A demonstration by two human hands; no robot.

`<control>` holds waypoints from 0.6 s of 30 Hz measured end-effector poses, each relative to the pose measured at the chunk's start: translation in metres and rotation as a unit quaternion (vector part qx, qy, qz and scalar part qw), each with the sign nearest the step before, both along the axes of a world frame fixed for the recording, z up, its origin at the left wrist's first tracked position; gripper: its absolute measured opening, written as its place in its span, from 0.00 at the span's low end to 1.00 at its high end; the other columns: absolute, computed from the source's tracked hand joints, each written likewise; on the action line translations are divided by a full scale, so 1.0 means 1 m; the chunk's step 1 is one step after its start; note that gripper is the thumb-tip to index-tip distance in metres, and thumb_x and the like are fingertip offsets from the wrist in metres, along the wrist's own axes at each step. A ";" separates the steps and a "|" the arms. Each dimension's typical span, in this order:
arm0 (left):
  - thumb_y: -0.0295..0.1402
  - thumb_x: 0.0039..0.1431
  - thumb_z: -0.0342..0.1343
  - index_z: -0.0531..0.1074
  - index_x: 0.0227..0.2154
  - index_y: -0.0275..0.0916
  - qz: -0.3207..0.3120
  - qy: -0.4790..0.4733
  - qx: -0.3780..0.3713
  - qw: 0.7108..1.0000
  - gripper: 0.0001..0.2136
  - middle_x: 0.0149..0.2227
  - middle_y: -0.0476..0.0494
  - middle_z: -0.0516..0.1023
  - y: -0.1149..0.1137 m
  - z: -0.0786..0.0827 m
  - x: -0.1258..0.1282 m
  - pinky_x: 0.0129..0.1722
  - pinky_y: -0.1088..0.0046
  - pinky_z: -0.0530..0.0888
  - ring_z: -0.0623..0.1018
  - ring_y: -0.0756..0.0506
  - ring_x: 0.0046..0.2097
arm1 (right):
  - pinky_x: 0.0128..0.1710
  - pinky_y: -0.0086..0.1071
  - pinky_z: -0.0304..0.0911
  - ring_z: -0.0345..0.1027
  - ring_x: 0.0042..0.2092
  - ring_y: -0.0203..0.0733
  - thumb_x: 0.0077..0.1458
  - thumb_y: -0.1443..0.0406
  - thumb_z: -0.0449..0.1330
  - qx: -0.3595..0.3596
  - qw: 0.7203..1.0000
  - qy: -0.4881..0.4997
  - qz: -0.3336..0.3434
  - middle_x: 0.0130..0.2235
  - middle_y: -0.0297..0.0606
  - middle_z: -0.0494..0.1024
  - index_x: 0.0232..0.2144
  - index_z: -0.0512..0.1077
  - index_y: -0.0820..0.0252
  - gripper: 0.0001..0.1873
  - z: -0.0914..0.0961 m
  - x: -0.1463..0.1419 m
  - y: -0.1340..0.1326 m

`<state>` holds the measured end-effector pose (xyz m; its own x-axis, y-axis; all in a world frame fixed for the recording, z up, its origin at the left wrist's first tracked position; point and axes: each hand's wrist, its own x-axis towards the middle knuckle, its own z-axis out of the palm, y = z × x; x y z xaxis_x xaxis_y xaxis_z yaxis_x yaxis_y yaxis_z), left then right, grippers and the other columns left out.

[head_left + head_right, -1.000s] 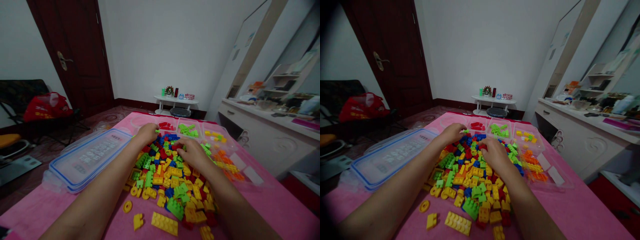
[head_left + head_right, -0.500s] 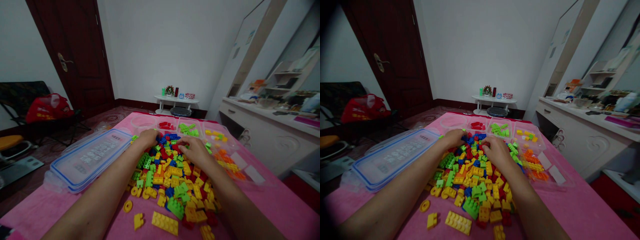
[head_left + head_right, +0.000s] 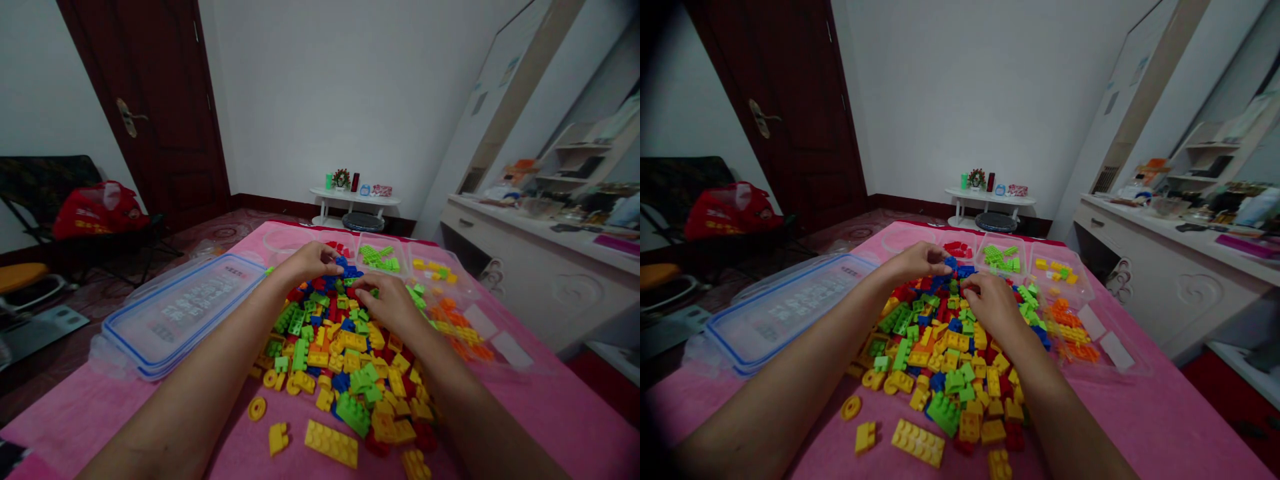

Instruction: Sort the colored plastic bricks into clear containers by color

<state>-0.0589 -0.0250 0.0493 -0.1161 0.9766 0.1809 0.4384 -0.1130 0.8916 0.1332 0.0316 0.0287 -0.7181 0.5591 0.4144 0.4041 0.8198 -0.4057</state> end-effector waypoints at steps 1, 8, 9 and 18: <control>0.33 0.41 0.63 0.76 0.28 0.33 -0.001 -0.038 0.000 0.999 0.10 0.25 0.47 0.75 0.001 -0.001 0.000 0.29 0.75 0.67 0.71 0.50 0.26 | 0.39 0.31 0.62 0.70 0.35 0.39 0.50 0.67 0.54 -0.001 1.000 0.008 0.001 0.34 0.35 0.78 0.32 0.76 0.56 0.11 -0.001 0.000 0.000; 0.31 0.39 0.67 0.75 0.29 0.33 0.005 -0.212 -0.010 0.977 0.13 0.27 0.45 0.76 -0.004 0.006 0.006 0.29 0.76 0.67 0.73 0.51 0.27 | 0.39 0.34 0.65 0.71 0.36 0.39 0.50 0.65 0.56 -0.082 0.989 0.121 -0.005 0.37 0.39 0.78 0.37 0.73 0.59 0.11 -0.003 -0.005 -0.005; 0.31 0.40 0.67 0.75 0.31 0.33 -0.006 -0.245 -0.009 0.970 0.13 0.29 0.45 0.77 -0.005 0.007 0.008 0.29 0.76 0.68 0.74 0.51 0.28 | 0.38 0.34 0.66 0.71 0.35 0.39 0.49 0.63 0.58 -0.128 0.980 0.149 0.000 0.38 0.40 0.77 0.40 0.71 0.60 0.14 -0.002 -0.007 -0.006; 0.33 0.57 0.53 0.71 0.30 0.33 0.027 -0.513 -0.124 0.849 0.08 0.25 0.45 0.74 0.002 0.003 0.042 0.24 0.78 0.69 0.72 0.52 0.24 | 0.23 0.28 0.66 0.69 0.23 0.35 0.45 0.58 0.62 -0.324 0.898 0.295 0.041 0.28 0.32 0.72 0.44 0.64 0.62 0.24 0.006 -0.008 -0.010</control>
<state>-0.0167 -0.0229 0.0528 -0.1336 0.9583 -0.2525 -0.5851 0.1294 0.8006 0.1248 0.0220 0.0349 -0.5301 0.7755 0.3428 -0.0879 0.3518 -0.9319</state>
